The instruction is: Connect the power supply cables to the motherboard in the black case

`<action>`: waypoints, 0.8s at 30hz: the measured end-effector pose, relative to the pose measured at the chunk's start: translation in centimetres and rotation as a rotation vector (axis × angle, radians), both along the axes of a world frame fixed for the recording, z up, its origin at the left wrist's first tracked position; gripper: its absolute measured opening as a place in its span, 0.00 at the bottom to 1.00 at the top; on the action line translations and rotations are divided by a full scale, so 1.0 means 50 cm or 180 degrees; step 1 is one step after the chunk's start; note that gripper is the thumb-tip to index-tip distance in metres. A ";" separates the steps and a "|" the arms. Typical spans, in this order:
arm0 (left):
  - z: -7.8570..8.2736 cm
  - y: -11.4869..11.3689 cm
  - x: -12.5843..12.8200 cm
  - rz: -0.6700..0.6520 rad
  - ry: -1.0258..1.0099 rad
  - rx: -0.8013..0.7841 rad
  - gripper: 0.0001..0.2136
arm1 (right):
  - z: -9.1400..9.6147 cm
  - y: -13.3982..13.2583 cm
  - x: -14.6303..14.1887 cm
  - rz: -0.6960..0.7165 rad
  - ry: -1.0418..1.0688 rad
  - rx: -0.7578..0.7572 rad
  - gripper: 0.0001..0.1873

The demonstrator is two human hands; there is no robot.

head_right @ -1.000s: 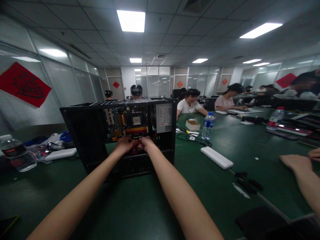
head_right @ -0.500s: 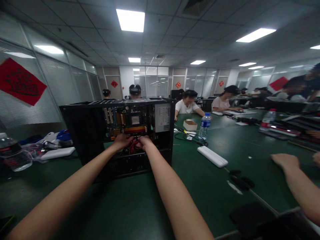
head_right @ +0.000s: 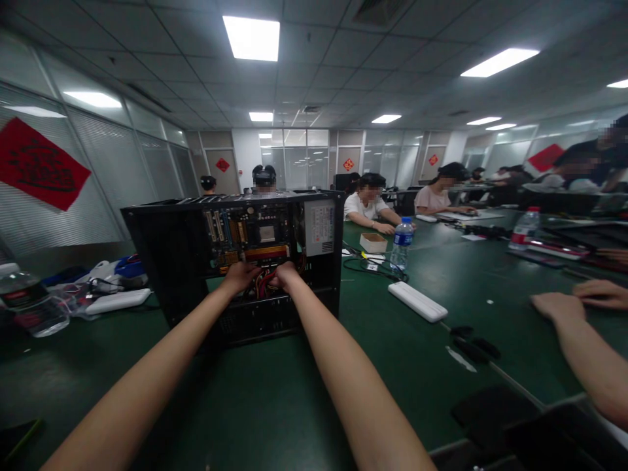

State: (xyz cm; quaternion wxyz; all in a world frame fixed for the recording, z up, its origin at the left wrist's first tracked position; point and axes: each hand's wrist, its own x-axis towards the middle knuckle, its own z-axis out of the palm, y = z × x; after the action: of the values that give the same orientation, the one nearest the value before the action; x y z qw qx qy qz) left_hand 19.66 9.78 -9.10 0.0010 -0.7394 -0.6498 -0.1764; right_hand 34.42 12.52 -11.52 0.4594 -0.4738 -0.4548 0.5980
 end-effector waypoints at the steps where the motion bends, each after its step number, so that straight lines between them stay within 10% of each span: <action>1: 0.000 0.000 -0.001 -0.0027 0.0007 0.0029 0.17 | -0.002 0.002 0.005 0.0040 -0.0173 0.0078 0.09; 24: 0.007 -0.016 0.032 0.0074 0.0476 0.0204 0.18 | -0.001 0.000 0.056 0.0263 -0.2248 0.1264 0.13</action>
State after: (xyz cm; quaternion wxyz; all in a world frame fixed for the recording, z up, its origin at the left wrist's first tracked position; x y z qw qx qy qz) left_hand 21.24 8.98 -8.75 0.0751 -0.7425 -0.6505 -0.1413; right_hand 37.23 12.53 -11.55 0.3330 -0.5335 -0.7099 0.3170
